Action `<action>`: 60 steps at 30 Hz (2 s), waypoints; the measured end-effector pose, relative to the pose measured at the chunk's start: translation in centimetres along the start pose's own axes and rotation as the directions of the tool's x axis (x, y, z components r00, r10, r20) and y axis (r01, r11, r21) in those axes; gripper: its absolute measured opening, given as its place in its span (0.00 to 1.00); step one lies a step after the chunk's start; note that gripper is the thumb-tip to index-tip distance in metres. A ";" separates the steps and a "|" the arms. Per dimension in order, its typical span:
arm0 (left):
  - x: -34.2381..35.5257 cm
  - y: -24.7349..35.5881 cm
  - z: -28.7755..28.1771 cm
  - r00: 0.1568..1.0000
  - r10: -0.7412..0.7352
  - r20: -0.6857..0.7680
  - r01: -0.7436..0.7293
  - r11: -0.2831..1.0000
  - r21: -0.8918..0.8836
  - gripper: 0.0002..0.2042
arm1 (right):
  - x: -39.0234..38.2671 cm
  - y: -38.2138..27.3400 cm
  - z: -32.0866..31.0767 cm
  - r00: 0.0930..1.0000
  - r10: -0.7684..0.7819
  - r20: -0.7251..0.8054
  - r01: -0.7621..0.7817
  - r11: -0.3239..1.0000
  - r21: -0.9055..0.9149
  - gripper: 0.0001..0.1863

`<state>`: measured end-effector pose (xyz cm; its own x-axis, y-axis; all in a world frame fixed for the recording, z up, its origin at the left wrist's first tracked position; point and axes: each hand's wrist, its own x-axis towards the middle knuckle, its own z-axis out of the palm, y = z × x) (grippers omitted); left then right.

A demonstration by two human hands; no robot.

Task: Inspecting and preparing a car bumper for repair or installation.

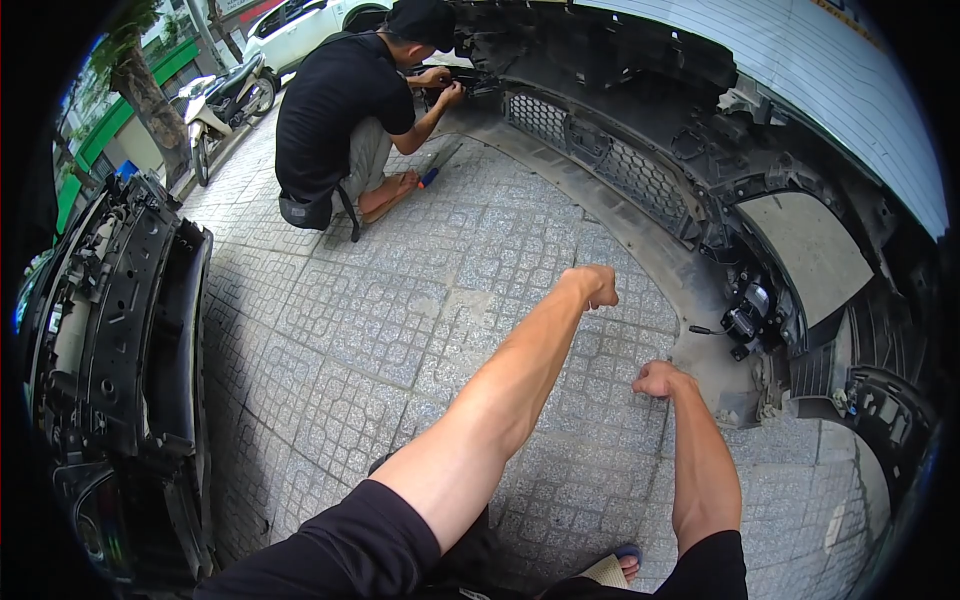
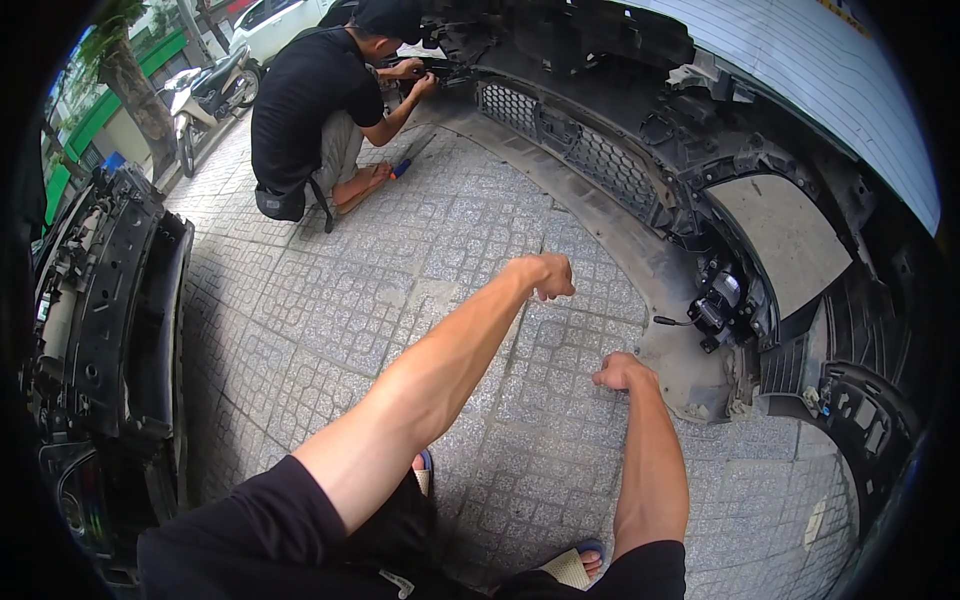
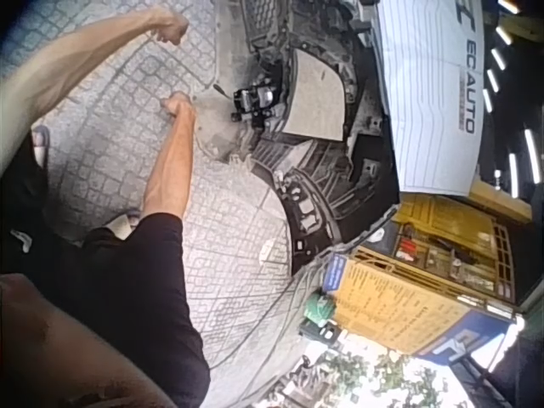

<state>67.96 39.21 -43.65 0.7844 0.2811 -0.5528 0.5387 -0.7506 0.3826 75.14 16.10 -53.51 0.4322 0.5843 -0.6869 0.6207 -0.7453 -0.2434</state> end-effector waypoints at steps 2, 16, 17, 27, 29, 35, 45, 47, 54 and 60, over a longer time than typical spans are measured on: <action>0.2 -0.6 0.0 1.000 0.006 -0.010 -0.006 1.000 0.003 0.16 | -0.1 -0.6 -0.2 1.000 0.003 0.020 -0.003 1.000 0.005 0.27; 0.2 -1.3 -0.3 1.000 0.017 -0.025 -0.018 1.000 -0.012 0.16 | -0.4 -1.0 -0.9 1.000 0.025 0.006 -0.025 0.999 -0.037 0.31; 0.1 -1.7 -0.2 0.999 0.025 -0.036 -0.026 0.999 -0.019 0.16 | -0.4 -1.3 -0.9 1.000 0.023 0.018 -0.022 0.999 -0.044 0.31; -0.4 -1.2 -0.6 0.999 -0.005 -0.037 0.005 1.000 -0.009 0.15 | -0.4 -0.8 -1.1 0.999 0.032 0.004 -0.031 0.999 -0.039 0.32; -0.2 -1.0 -0.7 1.000 -0.016 -0.017 0.016 1.000 0.003 0.15 | 0.0 -0.6 -1.1 1.000 0.026 -0.001 -0.026 0.999 -0.036 0.32; -0.2 -0.6 -0.5 0.999 0.016 -0.043 -0.017 1.000 -0.017 0.15 | 0.2 -0.1 -1.2 1.000 0.028 0.011 -0.027 0.997 -0.067 0.32; -0.4 -1.1 -0.2 0.998 0.026 -0.049 -0.027 0.999 -0.017 0.16 | -0.7 -1.0 -1.1 0.999 0.045 0.013 -0.045 0.998 -0.054 0.30; -0.3 -1.8 -0.2 1.000 0.011 -0.029 -0.011 1.000 -0.006 0.16 | -0.7 -2.0 -1.1 0.993 0.081 0.080 -0.085 0.995 0.047 0.30; 0.0 -1.0 -0.7 1.000 -0.016 0.000 0.016 0.999 -0.033 0.18 | 1.8 0.3 0.4 0.987 0.160 -0.028 -0.122 0.844 0.523 0.25; 1.5 -1.1 -0.2 0.993 -0.008 0.117 0.007 1.000 0.013 0.22 | 3.6 1.8 -0.2 0.986 0.078 -0.147 -0.079 0.997 -0.001 0.25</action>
<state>68.63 40.60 -44.77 0.7385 0.2154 -0.6390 0.5402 -0.7562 0.3693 77.95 16.92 -56.34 0.5712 0.5651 -0.5953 0.5853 -0.7889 -0.1873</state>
